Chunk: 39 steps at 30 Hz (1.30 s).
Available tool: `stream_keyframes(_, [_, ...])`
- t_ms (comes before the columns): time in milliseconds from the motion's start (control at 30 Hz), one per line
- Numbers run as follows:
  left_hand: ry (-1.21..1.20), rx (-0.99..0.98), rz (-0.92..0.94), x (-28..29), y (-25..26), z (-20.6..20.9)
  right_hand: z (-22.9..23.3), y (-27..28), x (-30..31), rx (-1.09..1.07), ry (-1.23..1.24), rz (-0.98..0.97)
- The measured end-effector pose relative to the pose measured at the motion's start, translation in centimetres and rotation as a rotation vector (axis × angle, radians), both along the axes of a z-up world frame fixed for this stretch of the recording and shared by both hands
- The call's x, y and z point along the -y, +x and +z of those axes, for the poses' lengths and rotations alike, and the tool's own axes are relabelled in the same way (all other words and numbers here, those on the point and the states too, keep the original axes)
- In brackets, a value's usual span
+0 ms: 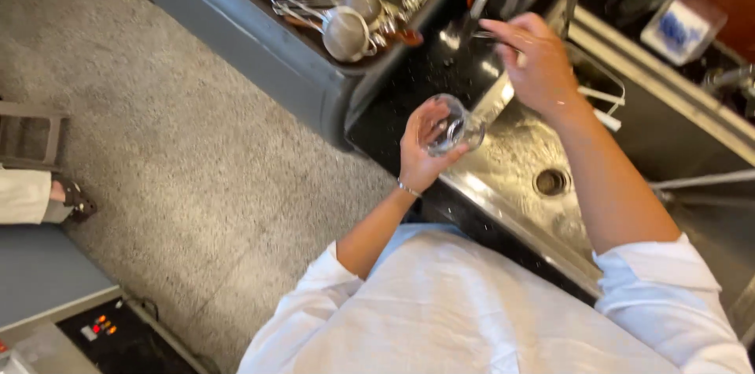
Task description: Washing two glasses in a sink using a blue sponge.
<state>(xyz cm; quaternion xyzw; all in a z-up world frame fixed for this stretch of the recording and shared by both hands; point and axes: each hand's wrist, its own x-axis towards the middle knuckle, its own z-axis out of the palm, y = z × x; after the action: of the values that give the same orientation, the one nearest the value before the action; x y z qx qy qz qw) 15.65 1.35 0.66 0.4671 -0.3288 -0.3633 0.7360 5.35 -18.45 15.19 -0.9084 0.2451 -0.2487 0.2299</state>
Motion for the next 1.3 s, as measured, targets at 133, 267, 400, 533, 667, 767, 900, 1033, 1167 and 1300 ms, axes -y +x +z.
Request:
stream_keyframes(133, [0.048, 0.005, 0.067, -0.3, 1.7, 0.1, 3.9, 10.9, -0.5, 0.199, -0.177, 0.191])
stream_keyframes(267, [0.059, -0.003, 0.097, -1.1, 2.7, 0.9, 4.9, 20.3, -1.0, 0.196, -0.239, 0.258])
stream_keyframes(400, [0.029, 0.035, 0.125, -1.7, 3.8, 1.1, 2.1, 26.0, -0.4, 0.144, -0.337, 0.258])
stream_keyframes(533, [0.045, -0.023, 0.132, -1.8, 4.5, 1.3, -0.4, 28.9, 0.3, -0.097, -0.404, 0.191])
stream_keyframes(667, [0.076, -0.027, 0.125, -1.9, 4.5, 1.5, -2.8, 30.1, 0.6, -0.312, -0.570, 0.122])
stream_keyframes(767, [0.077, 0.003, 0.111, -1.7, 4.1, 1.1, -3.2, 29.1, 0.6, -0.297, -0.422, 0.167])
stream_keyframes(900, [0.061, 0.027, 0.070, -1.8, 3.6, 0.5, 0.4, 22.0, -2.7, 0.114, -0.300, 0.259])
stream_keyframes(1033, [0.114, 0.100, -0.003, -0.8, 2.4, 0.7, 0.8, 9.7, -3.5, 0.243, 0.071, 0.126])
stream_keyframes(1167, [0.115, 0.164, -0.143, 1.4, -1.0, 0.8, -4.5, -5.8, -4.2, 0.154, 0.287, -0.289])
stream_keyframes(1300, [0.128, 0.360, -0.340, 3.7, -5.4, 3.1, -12.0, -20.8, -2.6, 0.338, 0.689, -0.458])
